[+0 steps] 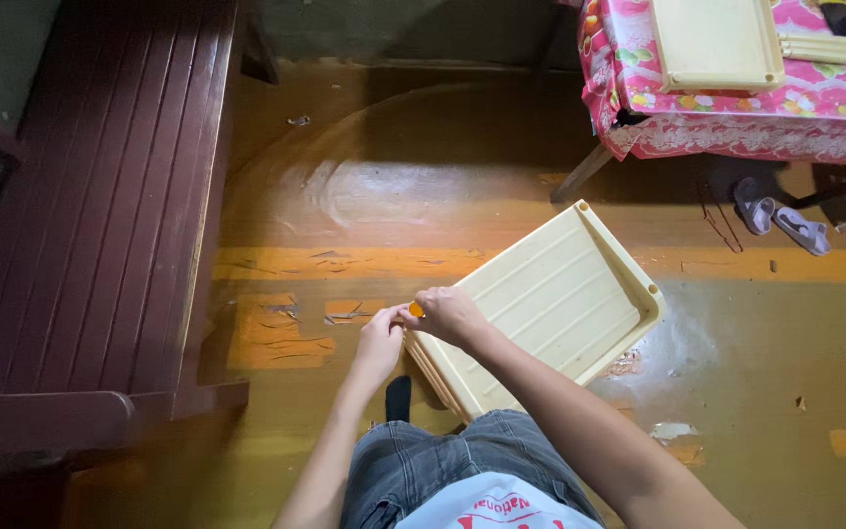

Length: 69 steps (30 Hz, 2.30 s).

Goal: The person disassembles a stack of beige plastic trays by removing cylindrical rods from the corner sockets and placing them on a nearby table. The person repeats this process for multiple trays, leaving the trays stacked and the rods collected on the table.

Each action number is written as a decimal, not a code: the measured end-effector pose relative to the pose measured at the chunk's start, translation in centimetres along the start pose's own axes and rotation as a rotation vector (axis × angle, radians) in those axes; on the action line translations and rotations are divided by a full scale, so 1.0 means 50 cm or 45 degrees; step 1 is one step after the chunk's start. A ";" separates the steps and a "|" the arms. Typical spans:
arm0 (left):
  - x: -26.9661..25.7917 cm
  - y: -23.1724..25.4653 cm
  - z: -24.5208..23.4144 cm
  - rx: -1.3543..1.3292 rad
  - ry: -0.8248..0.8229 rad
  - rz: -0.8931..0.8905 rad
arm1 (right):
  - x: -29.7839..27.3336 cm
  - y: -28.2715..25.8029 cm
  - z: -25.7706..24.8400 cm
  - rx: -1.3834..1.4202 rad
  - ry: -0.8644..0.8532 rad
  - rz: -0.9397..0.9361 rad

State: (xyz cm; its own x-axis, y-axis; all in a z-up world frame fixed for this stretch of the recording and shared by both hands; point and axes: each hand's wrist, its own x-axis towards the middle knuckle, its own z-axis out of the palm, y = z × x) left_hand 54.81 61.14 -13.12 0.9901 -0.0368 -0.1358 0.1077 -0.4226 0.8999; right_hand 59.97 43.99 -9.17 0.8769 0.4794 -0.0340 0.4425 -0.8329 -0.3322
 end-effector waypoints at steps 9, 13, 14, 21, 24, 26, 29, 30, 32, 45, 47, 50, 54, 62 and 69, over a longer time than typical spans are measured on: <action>-0.001 0.002 0.007 -0.013 -0.058 -0.092 | -0.009 -0.032 -0.070 -0.068 0.114 -0.034; -0.017 0.015 -0.004 -0.063 -0.074 -0.090 | -0.004 -0.035 -0.069 -0.072 0.148 -0.116; -0.022 0.016 -0.006 -0.050 -0.078 -0.108 | -0.003 -0.033 -0.065 -0.069 0.141 -0.133; -0.026 0.008 -0.011 -0.205 -0.039 -0.102 | 0.009 -0.025 -0.033 -0.081 0.177 -0.100; -0.024 0.005 -0.013 -0.136 -0.045 -0.104 | 0.020 -0.038 -0.026 -0.109 0.193 0.172; -0.027 0.003 -0.013 -0.162 -0.050 -0.128 | 0.029 -0.052 -0.023 -0.160 0.125 0.240; -0.028 0.002 -0.004 -0.146 -0.085 -0.255 | 0.026 -0.056 -0.033 -0.176 0.083 0.254; -0.027 0.001 -0.002 -0.131 -0.099 -0.313 | 0.025 -0.057 -0.039 -0.170 0.078 0.240; -0.026 -0.008 0.002 -0.181 -0.079 -0.203 | 0.024 -0.058 -0.049 -0.149 -0.029 0.248; -0.025 -0.015 0.007 -0.107 -0.036 -0.178 | -0.005 -0.080 -0.120 0.008 0.266 -0.083; -0.024 -0.005 0.006 -0.072 -0.016 -0.233 | -0.013 -0.084 -0.140 0.015 0.335 -0.056; -0.026 0.006 0.000 -0.025 0.037 -0.117 | -0.027 -0.084 -0.166 0.126 0.442 0.013; -0.041 -0.005 -0.004 0.081 0.028 -0.079 | -0.078 -0.062 -0.169 0.324 0.402 0.371; -0.075 -0.072 -0.015 -0.265 -0.043 -0.299 | -0.223 0.042 -0.125 0.926 0.533 0.799; -0.088 -0.006 -0.037 -0.512 -0.018 -0.325 | -0.296 0.056 -0.089 1.780 0.496 1.121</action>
State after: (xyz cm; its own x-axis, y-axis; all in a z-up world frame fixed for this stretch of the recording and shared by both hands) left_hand 50.59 63.12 -12.04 0.9265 0.0090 -0.3762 0.3763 -0.0360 0.9258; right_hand 49.04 33.32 -5.42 0.8337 -0.2300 -0.5020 -0.4724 0.1738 -0.8641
